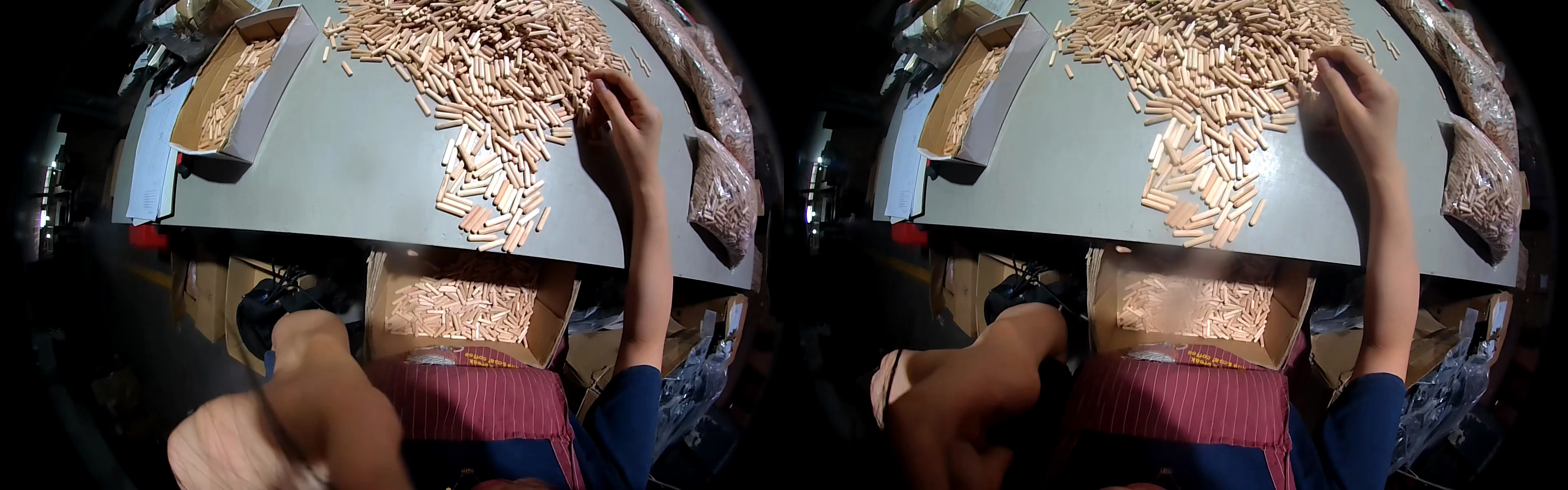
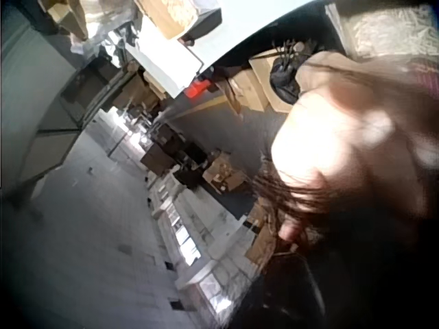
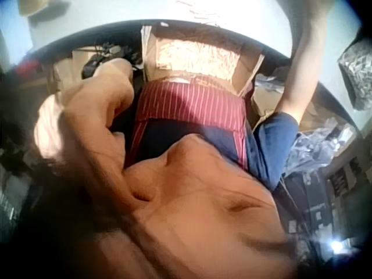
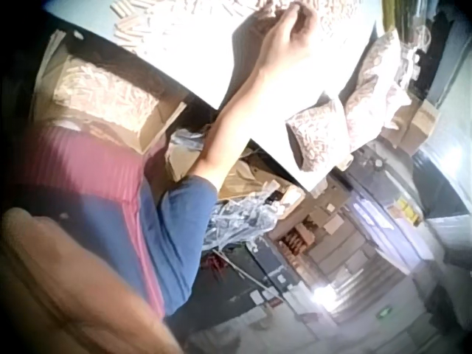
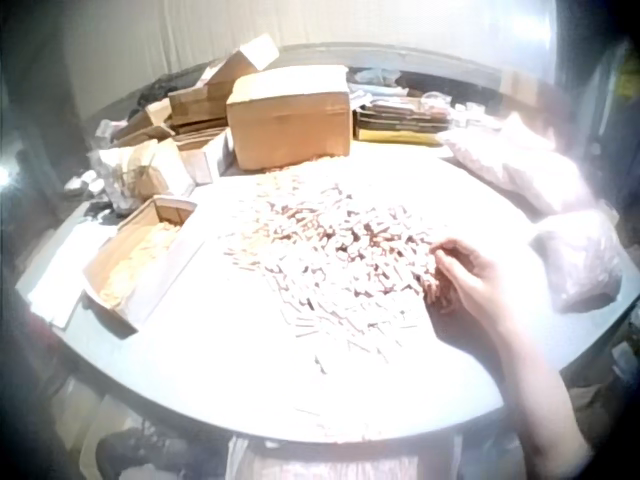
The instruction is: The person pours wooden corks from a plastic bag onto a table and then sorts them by hand, picking up individual corks and placing them into a cardboard box. The person occasionally adjusts the camera during the task.
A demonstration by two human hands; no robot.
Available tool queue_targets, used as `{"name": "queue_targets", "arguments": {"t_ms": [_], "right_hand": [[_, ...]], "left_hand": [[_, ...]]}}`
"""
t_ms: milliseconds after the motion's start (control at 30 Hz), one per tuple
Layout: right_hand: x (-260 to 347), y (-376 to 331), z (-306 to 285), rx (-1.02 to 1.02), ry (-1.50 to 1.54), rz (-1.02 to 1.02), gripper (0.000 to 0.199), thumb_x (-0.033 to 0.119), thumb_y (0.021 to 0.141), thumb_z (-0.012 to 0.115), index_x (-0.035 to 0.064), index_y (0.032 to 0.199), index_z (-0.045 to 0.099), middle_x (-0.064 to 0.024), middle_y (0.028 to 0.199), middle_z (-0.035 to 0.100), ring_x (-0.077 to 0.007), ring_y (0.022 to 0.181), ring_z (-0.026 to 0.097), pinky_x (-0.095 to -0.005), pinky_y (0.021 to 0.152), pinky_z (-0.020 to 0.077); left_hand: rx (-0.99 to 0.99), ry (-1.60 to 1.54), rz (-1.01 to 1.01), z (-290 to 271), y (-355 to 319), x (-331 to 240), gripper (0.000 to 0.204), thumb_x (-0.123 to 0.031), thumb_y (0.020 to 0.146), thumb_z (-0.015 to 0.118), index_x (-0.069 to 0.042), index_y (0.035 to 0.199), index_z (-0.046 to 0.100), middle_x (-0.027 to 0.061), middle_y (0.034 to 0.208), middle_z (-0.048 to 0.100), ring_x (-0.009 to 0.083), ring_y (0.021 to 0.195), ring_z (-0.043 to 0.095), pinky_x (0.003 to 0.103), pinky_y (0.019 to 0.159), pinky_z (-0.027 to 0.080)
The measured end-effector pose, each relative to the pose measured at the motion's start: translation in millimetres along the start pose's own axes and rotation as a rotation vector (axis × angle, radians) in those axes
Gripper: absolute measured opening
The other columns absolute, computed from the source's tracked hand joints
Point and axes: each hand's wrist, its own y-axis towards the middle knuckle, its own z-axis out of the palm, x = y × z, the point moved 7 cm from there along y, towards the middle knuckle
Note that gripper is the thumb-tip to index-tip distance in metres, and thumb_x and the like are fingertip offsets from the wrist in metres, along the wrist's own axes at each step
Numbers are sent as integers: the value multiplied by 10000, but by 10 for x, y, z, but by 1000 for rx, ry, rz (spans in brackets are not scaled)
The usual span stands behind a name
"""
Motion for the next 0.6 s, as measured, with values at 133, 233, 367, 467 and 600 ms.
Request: {"name": "queue_targets", "arguments": {"t_ms": [133, 233, 367, 467, 600], "right_hand": [[-2, 3, 1, 1, -20, -1, 181, 113, 1023, 688, -8, 1148, 737, -19, 961, 760, -68, 865, 685, -226, 783, 539], [51, -7, 28, 13, -36, -13, 180, 107, 1021, 692, -7, 1152, 738, -15, 974, 765, -66, 870, 688, -225, 782, 543], [35, -3, 39, 16, 8, -35, 170, 92, 1014, 695, 1, 1150, 742, -13, 972, 764, -61, 865, 687, -223, 765, 543], [39, 1, 61, 35, -3, -18, 167, 83, 1011, 693, 3, 1149, 742, -12, 957, 763, -61, 854, 688, -225, 760, 545], [62, 14, 45, 46, -39, -20, 168, 72, 1007, 690, 0, 1150, 740, -14, 936, 764, -63, 840, 688, -224, 753, 543]], "left_hand": [[-208, 189, -25, 115, 113, -496, 416, -179, 948, 707, -24, 1319, 598, 99, 1086, 689, 249, 953, 664, 353, 838, 531], [-172, 104, 141, 169, 137, -489, 405, -170, 940, 709, -23, 1302, 602, 98, 1075, 689, 247, 943, 664, 351, 831, 531], [-58, -151, 433, 231, 277, -572, 391, -159, 930, 711, -21, 1280, 607, 97, 1062, 689, 245, 929, 664, 348, 822, 531], [60, -440, 718, 340, 364, -579, 380, -151, 922, 712, -19, 1264, 612, 96, 1051, 689, 243, 919, 664, 345, 815, 531], [212, -701, 983, 449, 467, -510, 365, -139, 912, 714, -17, 1242, 617, 95, 1038, 689, 241, 906, 664, 342, 806, 531]]}}
